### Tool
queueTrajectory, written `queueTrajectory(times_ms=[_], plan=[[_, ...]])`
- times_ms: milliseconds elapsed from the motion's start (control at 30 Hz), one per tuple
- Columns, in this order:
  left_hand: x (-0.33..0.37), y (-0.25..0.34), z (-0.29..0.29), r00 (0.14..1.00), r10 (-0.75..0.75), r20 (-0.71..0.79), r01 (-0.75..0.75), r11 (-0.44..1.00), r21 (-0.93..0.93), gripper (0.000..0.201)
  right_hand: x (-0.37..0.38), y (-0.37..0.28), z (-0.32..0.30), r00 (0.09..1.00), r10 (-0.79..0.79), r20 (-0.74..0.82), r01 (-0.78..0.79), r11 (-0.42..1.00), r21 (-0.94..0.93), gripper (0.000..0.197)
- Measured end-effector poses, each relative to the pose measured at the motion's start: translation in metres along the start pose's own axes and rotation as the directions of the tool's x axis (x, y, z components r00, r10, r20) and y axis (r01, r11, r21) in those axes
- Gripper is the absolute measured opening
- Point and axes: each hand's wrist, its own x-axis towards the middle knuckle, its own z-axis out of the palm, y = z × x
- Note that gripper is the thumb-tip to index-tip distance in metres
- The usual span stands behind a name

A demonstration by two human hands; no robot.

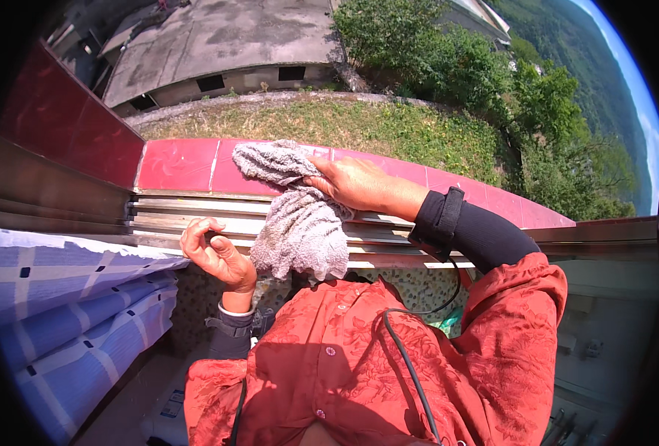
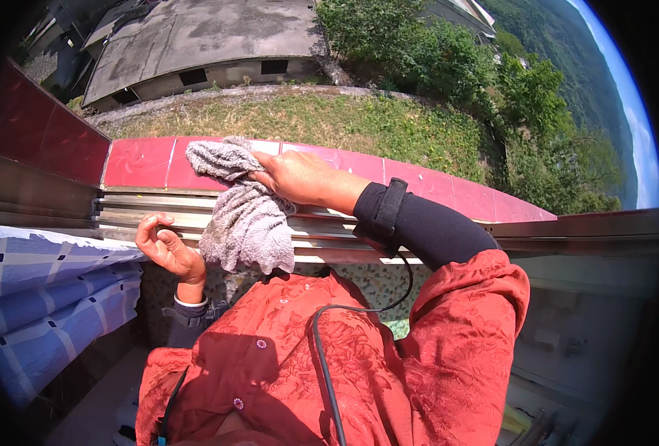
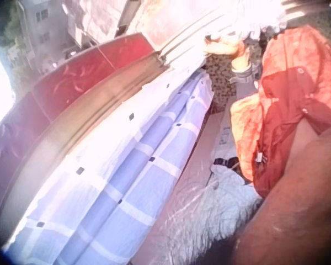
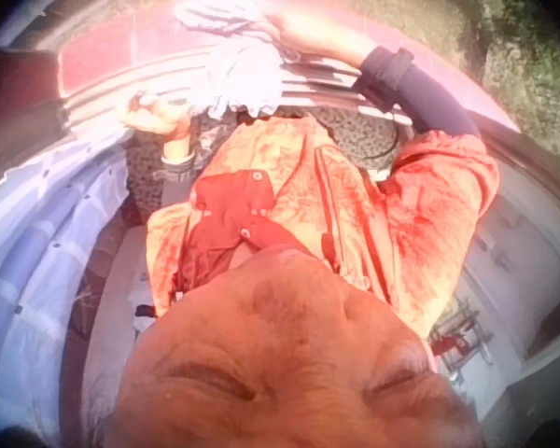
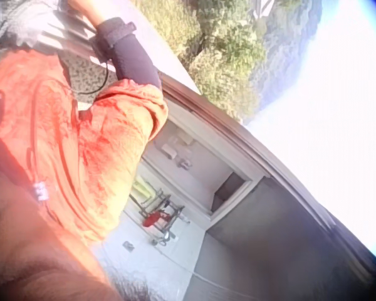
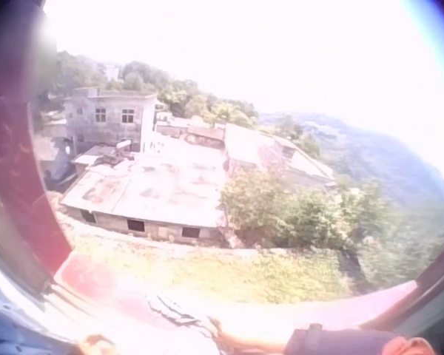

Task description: The person wipes the metal tracks and frames of a window with a grey cloth, using their hands to reach different sections of the ledge and frame.

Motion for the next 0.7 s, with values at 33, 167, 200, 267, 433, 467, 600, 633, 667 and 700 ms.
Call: queueTrajectory(times_ms=[33,167,200,267,433,467,600,633,667,700], plan=[[0.002,0.004,0.001,1.000,-0.017,0.002,0.017,1.000,0.013,0.030,-0.022,0.006,-0.017,0.981,0.175,0.087,-0.171,0.984,-0.056,0.044],[0.005,0.010,0.003,0.998,0.025,0.051,-0.030,0.995,0.092,0.031,-0.130,0.064,-0.035,0.879,0.470,-0.078,-0.476,0.857,-0.197,0.042],[0.005,0.010,0.002,0.997,0.040,0.064,-0.046,0.995,0.089,0.030,-0.155,0.082,-0.035,0.876,0.447,-0.182,-0.479,0.850,-0.221,0.042],[0.007,0.010,-0.001,0.993,0.077,0.091,-0.085,0.993,0.086,0.027,-0.199,0.119,-0.044,0.812,0.537,-0.229,-0.584,0.746,-0.321,0.043],[0.005,0.011,-0.001,0.992,0.067,0.103,-0.081,0.987,0.140,0.023,-0.254,0.164,-0.054,0.690,0.617,-0.379,-0.724,0.597,-0.347,0.039],[0.005,0.012,-0.001,0.990,0.076,0.121,-0.095,0.982,0.161,0.023,-0.249,0.164,-0.047,0.676,0.630,-0.381,-0.736,0.564,-0.374,0.038],[0.006,0.017,0.002,0.980,0.100,0.171,-0.137,0.966,0.219,0.025,-0.160,0.095,-0.035,0.839,0.456,-0.298,-0.538,0.777,-0.326,0.035],[0.005,0.014,0.002,0.979,0.106,0.173,-0.144,0.964,0.222,0.025,-0.131,0.076,-0.029,0.867,0.404,-0.292,-0.484,0.822,-0.299,0.032],[0.004,0.013,0.003,0.979,0.109,0.173,-0.146,0.966,0.215,0.026,-0.102,0.063,-0.020,0.909,0.312,-0.277,-0.386,0.879,-0.278,0.030],[0.004,0.011,0.003,0.979,0.114,0.170,-0.149,0.966,0.211,0.026,-0.067,0.048,-0.015,0.958,0.202,-0.205,-0.251,0.935,-0.252,0.031]])
